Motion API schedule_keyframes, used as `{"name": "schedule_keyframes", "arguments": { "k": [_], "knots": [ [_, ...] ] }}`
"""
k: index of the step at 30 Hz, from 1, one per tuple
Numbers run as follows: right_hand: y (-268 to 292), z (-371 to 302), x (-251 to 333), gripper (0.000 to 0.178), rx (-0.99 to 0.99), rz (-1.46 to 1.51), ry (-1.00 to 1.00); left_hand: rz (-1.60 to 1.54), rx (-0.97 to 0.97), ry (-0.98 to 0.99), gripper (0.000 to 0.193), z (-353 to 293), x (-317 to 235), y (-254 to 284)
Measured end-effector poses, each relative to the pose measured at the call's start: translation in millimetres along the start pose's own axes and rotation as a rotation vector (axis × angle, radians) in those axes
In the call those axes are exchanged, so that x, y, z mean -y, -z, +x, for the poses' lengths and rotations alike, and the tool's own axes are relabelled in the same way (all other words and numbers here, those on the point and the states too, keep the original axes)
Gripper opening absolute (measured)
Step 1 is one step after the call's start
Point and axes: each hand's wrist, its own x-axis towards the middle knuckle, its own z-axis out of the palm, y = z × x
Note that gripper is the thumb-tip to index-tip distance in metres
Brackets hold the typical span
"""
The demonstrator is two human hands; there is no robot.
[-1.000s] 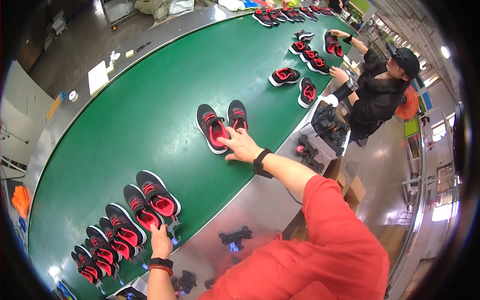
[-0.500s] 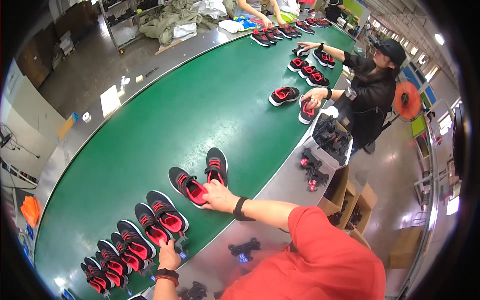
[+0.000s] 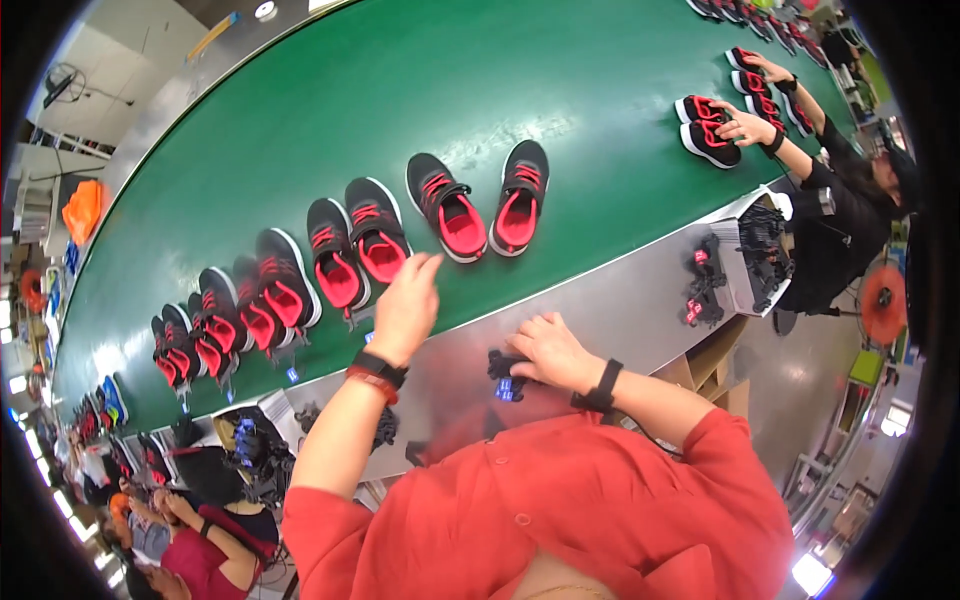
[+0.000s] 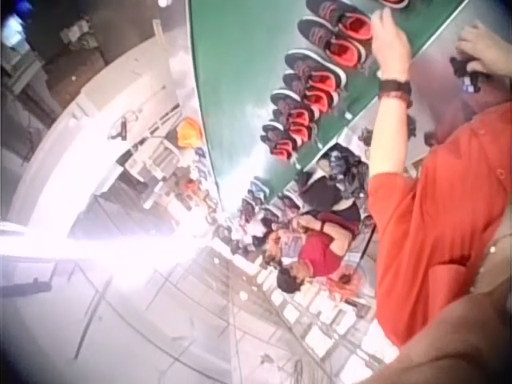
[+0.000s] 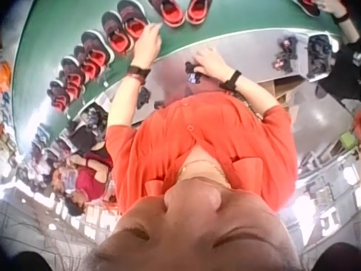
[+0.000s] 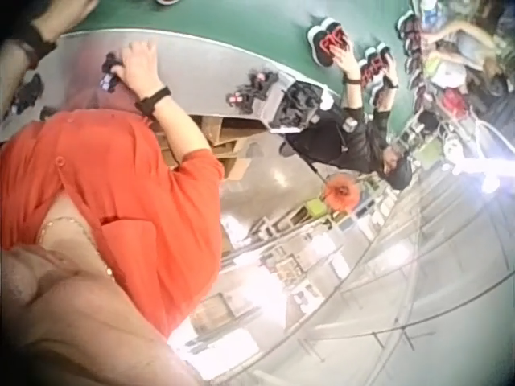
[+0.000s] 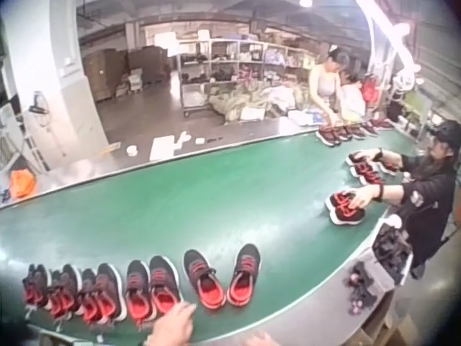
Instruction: Inspecting manufactured shoes, preparing tags, and assembling structural shoe components on a factory production line.
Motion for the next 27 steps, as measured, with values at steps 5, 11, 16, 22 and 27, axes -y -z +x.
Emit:
{"name": "schedule_keyframes", "arguments": {
  "k": [5, 11, 16, 22, 27],
  "knots": [
    [-31, -17, 2, 0.036, 0.075, -0.117, -0.037, -0.051, 0.021, 0.037, 0.035, 28, 5, -40],
    [-38, -22, -22, 0.024, 0.154, 0.051, -0.109, -0.161, 0.115, -0.020, 0.020, 27, 18, -57],
    [-14, -1, -28, 0.012, 0.096, 1.053, -0.539, -0.165, 0.096, -0.078, 0.019, 17, 17, -62],
    [-6, 49, -31, 0.014, -0.026, 1.276, -0.701, -0.193, 0.055, -0.052, 0.015, 20, 17, -67],
    [-21, 66, -19, 0.015, -0.051, 1.236, -0.718, -0.193, 0.032, -0.036, 0.014, 21, 23, -65]
  ]
}}
